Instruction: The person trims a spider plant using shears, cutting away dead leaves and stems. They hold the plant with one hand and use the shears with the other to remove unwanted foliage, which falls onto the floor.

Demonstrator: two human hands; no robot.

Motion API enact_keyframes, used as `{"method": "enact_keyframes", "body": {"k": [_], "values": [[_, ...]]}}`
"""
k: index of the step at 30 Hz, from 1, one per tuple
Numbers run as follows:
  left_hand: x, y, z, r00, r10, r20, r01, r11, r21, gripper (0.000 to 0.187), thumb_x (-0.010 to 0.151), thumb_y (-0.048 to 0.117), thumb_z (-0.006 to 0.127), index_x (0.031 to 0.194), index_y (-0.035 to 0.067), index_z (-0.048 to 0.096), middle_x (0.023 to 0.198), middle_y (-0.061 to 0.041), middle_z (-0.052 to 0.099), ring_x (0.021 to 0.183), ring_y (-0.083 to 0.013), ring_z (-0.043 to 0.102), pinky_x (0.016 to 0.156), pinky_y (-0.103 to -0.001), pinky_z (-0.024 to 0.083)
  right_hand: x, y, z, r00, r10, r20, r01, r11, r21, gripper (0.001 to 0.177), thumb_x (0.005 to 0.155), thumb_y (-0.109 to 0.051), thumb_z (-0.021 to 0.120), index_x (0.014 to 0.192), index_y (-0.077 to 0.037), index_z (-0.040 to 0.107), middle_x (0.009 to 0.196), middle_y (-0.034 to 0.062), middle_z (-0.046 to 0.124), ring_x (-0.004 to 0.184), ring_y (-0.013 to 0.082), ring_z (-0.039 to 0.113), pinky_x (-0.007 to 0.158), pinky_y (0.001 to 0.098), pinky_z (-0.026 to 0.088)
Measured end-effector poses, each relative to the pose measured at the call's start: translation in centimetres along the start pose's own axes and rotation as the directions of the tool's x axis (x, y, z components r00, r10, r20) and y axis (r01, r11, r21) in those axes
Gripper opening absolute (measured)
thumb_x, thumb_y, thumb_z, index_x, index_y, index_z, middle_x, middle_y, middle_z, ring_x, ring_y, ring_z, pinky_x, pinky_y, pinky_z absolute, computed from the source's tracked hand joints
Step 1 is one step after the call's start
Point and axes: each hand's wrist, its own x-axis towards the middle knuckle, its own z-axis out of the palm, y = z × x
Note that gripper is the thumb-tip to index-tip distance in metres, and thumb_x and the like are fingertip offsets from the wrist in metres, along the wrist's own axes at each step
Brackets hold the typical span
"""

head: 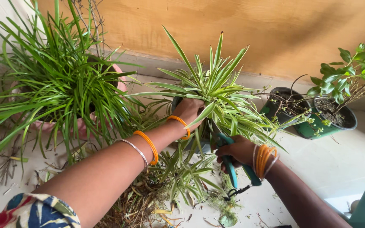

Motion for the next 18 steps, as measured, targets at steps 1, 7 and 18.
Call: {"method": "enact_keyframes", "body": {"k": [1,7,18], "values": [[-0.1,0.3,-0.3,1.000,-0.019,-0.020,0.018,0.998,-0.053,0.017,0.088,0.022,0.071,0.087,0.005,0.075,0.087,-0.021,0.072,0.083,-0.0406,0.069,0.077,-0.047,0.054,0.3,-0.4,0.0,1.000,-0.002,-0.014,0.002,1.000,-0.030,0.027,0.089,-0.013,0.067,0.114,-0.002,0.069,0.085,0.0154,0.074,0.061,0.0286,0.072,0.060,0.0425,0.062],[0.2,-0.5,0.0,0.994,-0.096,-0.047,0.091,0.992,-0.091,0.020,0.082,0.027,0.073,0.086,0.008,0.076,0.083,-0.018,0.073,0.078,-0.0362,0.071,0.072,-0.045,0.054,3.0,-1.6,-0.5,0.997,0.066,0.034,-0.068,0.996,0.064,0.026,0.090,-0.019,0.067,0.107,0.000,0.069,0.085,0.0163,0.073,0.065,0.0291,0.074,0.062,0.0445,0.066],[0.9,-2.0,1.4,0.942,-0.336,0.005,0.333,0.932,-0.146,0.030,0.080,0.037,0.073,0.082,0.008,0.078,0.076,-0.011,0.075,0.070,-0.0257,0.073,0.070,-0.037,0.056,2.5,-2.1,0.0,0.996,0.074,0.055,-0.075,0.997,-0.001,0.025,0.090,-0.022,0.073,0.096,0.002,0.066,0.078,0.0126,0.072,0.065,0.0269,0.074,0.059,0.0389,0.061]]}}
